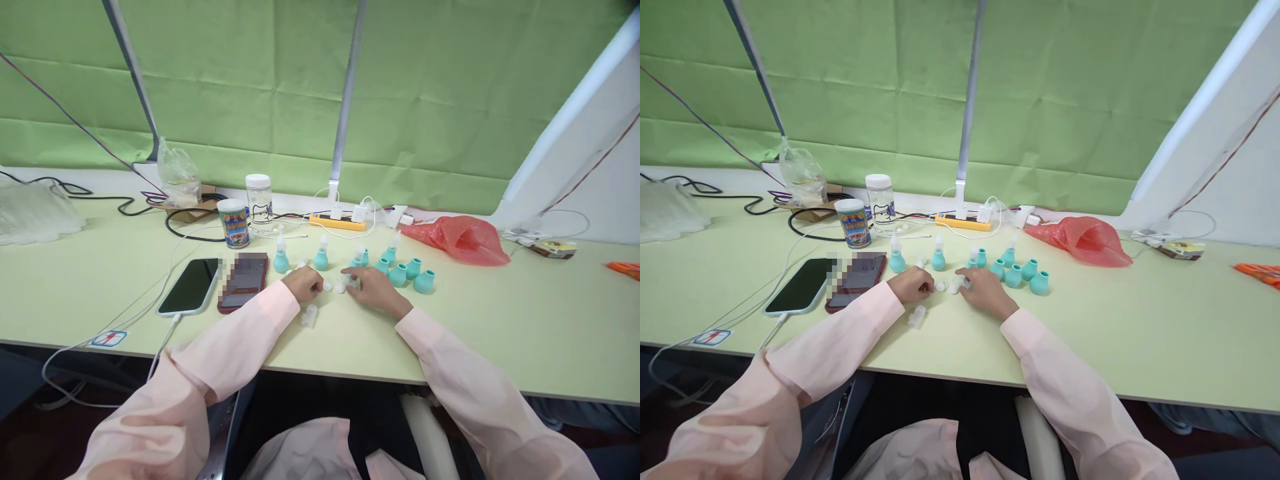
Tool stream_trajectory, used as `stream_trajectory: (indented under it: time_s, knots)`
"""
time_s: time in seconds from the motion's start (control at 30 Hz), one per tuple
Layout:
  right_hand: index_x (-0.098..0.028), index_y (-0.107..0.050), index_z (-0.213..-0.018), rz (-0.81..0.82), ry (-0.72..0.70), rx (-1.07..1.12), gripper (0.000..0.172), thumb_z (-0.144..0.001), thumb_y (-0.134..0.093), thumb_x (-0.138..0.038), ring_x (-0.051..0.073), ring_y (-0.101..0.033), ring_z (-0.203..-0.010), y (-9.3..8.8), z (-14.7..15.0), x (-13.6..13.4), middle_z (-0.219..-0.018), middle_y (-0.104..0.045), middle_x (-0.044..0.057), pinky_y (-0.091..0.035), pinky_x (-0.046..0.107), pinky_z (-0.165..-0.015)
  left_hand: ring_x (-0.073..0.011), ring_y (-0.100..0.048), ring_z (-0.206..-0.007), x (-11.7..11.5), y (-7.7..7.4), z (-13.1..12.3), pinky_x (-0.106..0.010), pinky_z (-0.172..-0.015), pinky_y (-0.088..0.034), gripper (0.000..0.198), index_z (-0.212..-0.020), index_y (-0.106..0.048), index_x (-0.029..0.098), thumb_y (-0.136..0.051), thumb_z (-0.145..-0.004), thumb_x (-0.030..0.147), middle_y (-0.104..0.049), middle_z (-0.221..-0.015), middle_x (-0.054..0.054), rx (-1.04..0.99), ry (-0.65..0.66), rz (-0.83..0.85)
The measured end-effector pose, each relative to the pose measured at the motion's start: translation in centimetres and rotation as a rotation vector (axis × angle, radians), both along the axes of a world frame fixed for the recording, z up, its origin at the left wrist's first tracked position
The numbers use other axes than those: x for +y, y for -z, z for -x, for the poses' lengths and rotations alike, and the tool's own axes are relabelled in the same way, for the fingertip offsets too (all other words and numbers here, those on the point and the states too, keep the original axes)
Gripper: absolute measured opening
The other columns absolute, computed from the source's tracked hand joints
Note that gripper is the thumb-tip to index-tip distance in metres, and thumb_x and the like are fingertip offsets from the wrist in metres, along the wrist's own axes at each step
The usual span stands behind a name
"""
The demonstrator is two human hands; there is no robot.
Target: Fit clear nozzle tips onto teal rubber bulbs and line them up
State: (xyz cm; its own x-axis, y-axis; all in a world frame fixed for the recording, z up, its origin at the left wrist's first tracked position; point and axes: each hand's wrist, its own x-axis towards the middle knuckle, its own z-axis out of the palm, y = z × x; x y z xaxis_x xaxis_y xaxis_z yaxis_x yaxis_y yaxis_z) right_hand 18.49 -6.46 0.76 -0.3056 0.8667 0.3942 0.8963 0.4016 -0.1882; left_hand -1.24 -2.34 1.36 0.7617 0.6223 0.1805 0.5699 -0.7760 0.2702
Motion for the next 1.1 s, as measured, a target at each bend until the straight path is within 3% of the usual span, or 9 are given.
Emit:
stream_trajectory:
  time_s: [0.13, 0.27, 0.37, 0.67, 1.1]
  knots:
    - [-0.020, -0.053, -0.098, 0.031, -0.074, 0.387, 0.033, -0.065, -0.053, -0.026, 0.009, -0.051, -0.052, -0.5, 0.3, 0.0, -0.076, -0.058, 0.002, -0.042, 0.026, -0.055, -0.0103, -0.052, -0.054, -0.3, -0.6, 0.0, -0.020, -0.053, -0.040, 0.018, -0.068, -0.062, 0.015, -0.050, -0.055, 0.011, -0.060, -0.061, -0.002, -0.161, -0.033, 0.002]
    - [-0.019, -0.050, -0.101, 0.385, -0.286, 0.856, 0.041, -0.063, -0.058, -0.031, 0.011, -0.055, -0.057, -1.2, 0.9, -0.6, -0.077, -0.058, 0.003, -0.047, 0.027, -0.052, -0.0093, -0.053, -0.056, -1.2, -1.7, -0.2, -0.019, -0.053, -0.044, 0.013, -0.068, -0.060, 0.012, -0.053, -0.058, 0.016, -0.060, -0.064, -0.003, -0.484, -0.060, 0.117]
    - [-0.019, -0.048, -0.102, 0.564, -0.351, 1.055, 0.045, -0.060, -0.061, -0.031, 0.013, -0.057, -0.062, -1.4, 1.2, -1.0, -0.077, -0.059, 0.004, -0.049, 0.031, -0.059, -0.0099, -0.054, -0.058, -1.8, -2.1, -0.3, -0.019, -0.052, -0.046, 0.013, -0.066, -0.058, 0.010, -0.056, -0.058, 0.020, -0.059, -0.064, -0.004, -0.666, -0.048, 0.226]
    - [-0.018, -0.051, -0.101, 0.749, -0.380, 1.178, 0.045, -0.058, -0.065, -0.027, 0.013, -0.059, -0.064, -0.8, 1.4, -1.0, -0.082, -0.061, 0.005, -0.048, 0.034, -0.066, -0.0122, -0.057, -0.062, -1.9, -1.5, -0.7, -0.021, -0.054, -0.049, 0.019, -0.068, -0.059, 0.009, -0.061, -0.057, 0.025, -0.060, -0.065, -0.005, -0.799, -0.013, 0.359]
    - [-0.017, -0.054, -0.096, 0.857, -0.399, 1.283, 0.035, -0.063, -0.061, -0.025, 0.009, -0.057, -0.061, -1.0, 1.4, -1.2, -0.083, -0.061, 0.005, -0.047, 0.025, -0.063, -0.0151, -0.059, -0.064, -2.7, -1.8, -0.8, -0.024, -0.058, -0.051, 0.026, -0.075, -0.063, 0.009, -0.061, -0.058, 0.028, -0.064, -0.072, -0.008, -0.847, -0.079, 0.275]
